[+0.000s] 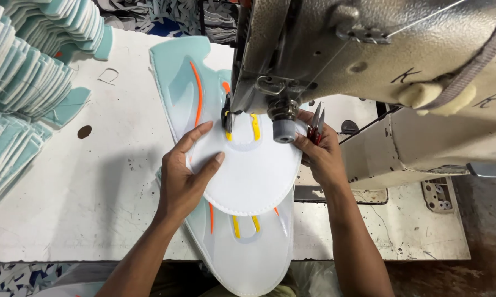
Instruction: Stitching different components of a shoe upper together using an industrial sewing machine.
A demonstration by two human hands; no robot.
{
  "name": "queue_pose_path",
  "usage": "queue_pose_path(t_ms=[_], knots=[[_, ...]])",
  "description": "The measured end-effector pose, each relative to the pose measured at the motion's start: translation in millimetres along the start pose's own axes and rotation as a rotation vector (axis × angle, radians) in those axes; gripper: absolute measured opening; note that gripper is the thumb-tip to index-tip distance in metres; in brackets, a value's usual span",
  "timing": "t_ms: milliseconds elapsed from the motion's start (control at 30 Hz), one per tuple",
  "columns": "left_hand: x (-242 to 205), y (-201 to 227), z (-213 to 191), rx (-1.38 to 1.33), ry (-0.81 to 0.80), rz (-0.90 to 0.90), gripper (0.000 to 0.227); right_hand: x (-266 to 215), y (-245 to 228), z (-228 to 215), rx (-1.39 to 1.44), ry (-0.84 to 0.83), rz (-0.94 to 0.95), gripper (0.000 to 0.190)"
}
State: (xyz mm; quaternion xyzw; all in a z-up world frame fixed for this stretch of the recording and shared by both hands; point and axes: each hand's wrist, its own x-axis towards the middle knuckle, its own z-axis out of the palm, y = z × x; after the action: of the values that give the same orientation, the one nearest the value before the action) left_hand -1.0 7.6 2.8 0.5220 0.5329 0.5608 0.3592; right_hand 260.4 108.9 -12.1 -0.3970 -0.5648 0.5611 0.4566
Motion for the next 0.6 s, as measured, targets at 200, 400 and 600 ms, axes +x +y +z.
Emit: queue_pose_path(t_ms=[200,400,600], knots=[[19.8,3.5,-2.8,0.0,-0.039,-0.029,0.06,8.4,9.9,-4.2,0.016,0.038,0.022,0.052],[50.6,-3.5,-17.3,-0.018,-0.148,-0.065,0.061,-7.5,10.6,2.0,0.049,0.026,0.008,0.048],[91.3,-3.4,-34.2,0.094,-0.342,0.082,0.062,-64.7,42.6,24.7,-0.091,0.055,0.031,0.036]])
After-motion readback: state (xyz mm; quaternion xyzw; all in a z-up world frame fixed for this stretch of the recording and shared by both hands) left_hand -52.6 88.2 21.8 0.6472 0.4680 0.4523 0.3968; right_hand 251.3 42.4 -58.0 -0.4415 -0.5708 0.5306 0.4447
